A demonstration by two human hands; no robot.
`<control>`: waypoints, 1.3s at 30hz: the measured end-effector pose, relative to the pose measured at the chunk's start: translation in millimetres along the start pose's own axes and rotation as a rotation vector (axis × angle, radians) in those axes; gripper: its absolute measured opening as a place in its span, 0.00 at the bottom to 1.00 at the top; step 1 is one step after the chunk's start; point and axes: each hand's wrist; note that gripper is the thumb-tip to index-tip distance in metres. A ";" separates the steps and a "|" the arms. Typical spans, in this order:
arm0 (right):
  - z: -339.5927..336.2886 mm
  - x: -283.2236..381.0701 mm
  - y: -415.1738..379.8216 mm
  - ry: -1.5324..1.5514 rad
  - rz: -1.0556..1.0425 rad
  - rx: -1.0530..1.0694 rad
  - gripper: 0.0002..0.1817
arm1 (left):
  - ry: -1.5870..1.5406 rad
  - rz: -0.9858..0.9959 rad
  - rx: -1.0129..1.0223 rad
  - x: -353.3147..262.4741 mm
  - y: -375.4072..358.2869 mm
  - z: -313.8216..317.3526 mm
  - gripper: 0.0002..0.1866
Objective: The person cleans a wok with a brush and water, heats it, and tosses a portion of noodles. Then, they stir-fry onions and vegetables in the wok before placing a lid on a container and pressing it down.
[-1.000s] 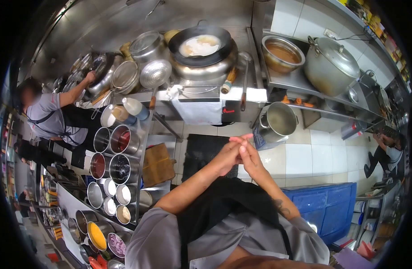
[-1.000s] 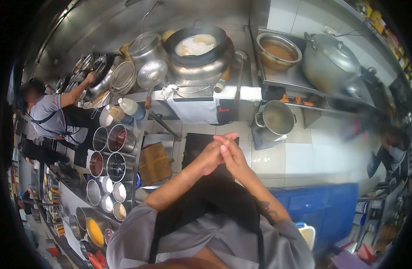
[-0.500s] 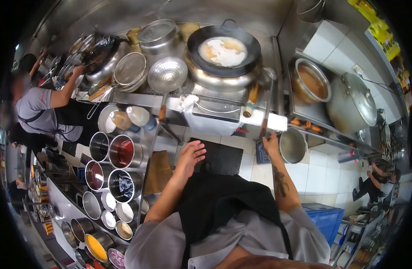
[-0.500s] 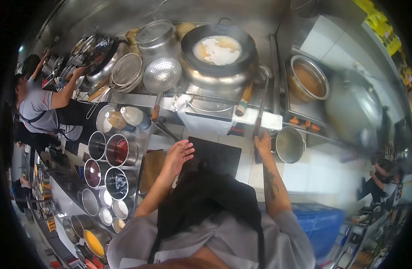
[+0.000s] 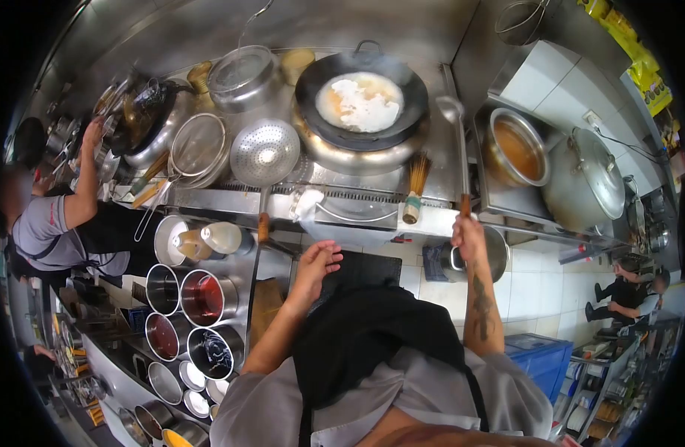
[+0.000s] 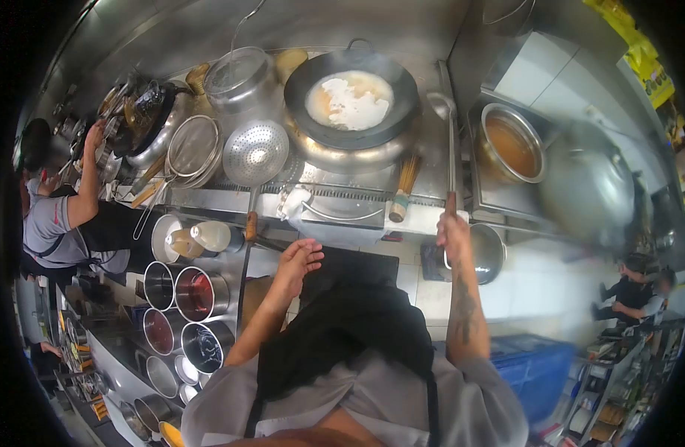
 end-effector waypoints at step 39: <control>211.9 107.9 149.1 -0.039 0.428 0.438 0.07 | 0.651 0.213 0.004 -28.2 70.2 -4.2 0.18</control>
Point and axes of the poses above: each hand's wrist, its own y-axis towards the middle knuckle, its own z-axis out of the palm, x = y × z, and after that the axes turned 6 degrees about z, right-handed
